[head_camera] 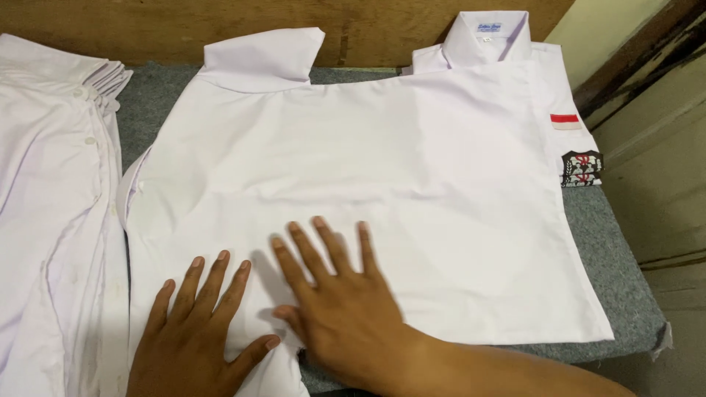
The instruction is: Folding a white collared shirt on a flat surface into a neat rectangular shape
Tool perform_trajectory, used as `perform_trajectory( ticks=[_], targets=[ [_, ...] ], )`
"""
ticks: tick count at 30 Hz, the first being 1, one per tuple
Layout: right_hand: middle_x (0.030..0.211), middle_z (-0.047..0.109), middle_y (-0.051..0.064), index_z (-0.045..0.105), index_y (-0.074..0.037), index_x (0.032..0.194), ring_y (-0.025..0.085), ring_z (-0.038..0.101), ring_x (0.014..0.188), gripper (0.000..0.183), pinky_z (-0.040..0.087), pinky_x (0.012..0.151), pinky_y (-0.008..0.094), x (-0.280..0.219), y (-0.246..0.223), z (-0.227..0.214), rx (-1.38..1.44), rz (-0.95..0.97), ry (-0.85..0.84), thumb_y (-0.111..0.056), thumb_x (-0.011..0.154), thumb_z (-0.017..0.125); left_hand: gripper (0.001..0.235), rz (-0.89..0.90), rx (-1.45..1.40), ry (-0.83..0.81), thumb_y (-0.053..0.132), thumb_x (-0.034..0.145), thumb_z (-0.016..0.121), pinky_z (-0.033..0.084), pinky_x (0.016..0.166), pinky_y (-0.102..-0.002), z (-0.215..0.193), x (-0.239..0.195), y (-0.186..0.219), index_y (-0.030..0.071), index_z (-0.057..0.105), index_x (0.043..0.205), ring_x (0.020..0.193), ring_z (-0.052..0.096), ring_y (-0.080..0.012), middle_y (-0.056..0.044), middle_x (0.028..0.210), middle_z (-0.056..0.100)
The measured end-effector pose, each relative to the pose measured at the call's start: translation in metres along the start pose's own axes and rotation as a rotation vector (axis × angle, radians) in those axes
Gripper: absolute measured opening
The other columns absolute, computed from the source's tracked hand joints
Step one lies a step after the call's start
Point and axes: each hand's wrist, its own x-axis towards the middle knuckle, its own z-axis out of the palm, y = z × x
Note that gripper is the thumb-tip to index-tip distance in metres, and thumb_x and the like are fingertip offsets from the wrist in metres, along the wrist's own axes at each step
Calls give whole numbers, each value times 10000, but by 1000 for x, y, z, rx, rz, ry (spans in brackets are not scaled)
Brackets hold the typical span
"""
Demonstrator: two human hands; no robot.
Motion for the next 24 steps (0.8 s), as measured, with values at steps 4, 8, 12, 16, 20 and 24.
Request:
perform_trajectory(
  ticks=[4,8,12,16,20,24],
  targets=[
    [1644,414,151,404,-91,1578,394,355,1526,642,248,1168,694,6,-4,39,7,-6,58,-464,1056,415,991,-4,-31,45,836,764,468,354,1202,-479,3,0,-1,255,439,1567,1524,418,-239,-16,1661,436],
    [1675,311,173,326,-76,1605,392,235,1553,662,130,1217,626,-17,17,28,120,25,-87,-486,1086,302,1042,1,18,-20,884,731,433,387,1166,-490,8,-3,-4,272,406,1573,1510,434,-263,-20,1667,424],
    [1707,228,166,247,-53,1634,335,156,1585,688,86,1262,498,-42,44,12,21,64,-127,-500,1112,266,1062,-14,77,22,920,671,443,471,1118,-473,15,-2,-7,307,461,1539,1479,520,-258,-13,1643,489],
    [1699,252,159,229,-41,1633,309,180,1581,743,102,1258,465,-71,79,-2,-15,145,-156,-545,1091,296,1086,-52,101,19,946,642,428,497,1110,-458,14,-4,-10,317,489,1525,1468,555,-258,-1,1626,522],
    [1713,178,137,167,-66,1648,248,132,1583,795,57,1249,409,-107,115,-17,-73,318,-239,-587,1060,289,1093,-66,122,25,956,640,407,511,1120,-458,11,-6,-11,312,505,1518,1453,584,-275,-19,1612,551],
    [1712,154,119,143,-114,1652,242,109,1578,802,42,1236,416,-139,143,-30,-56,525,-292,-597,1027,281,1144,-74,130,2,986,602,407,509,1117,-466,16,-9,-13,327,471,1535,1463,569,-285,-20,1631,523]
  ],
)
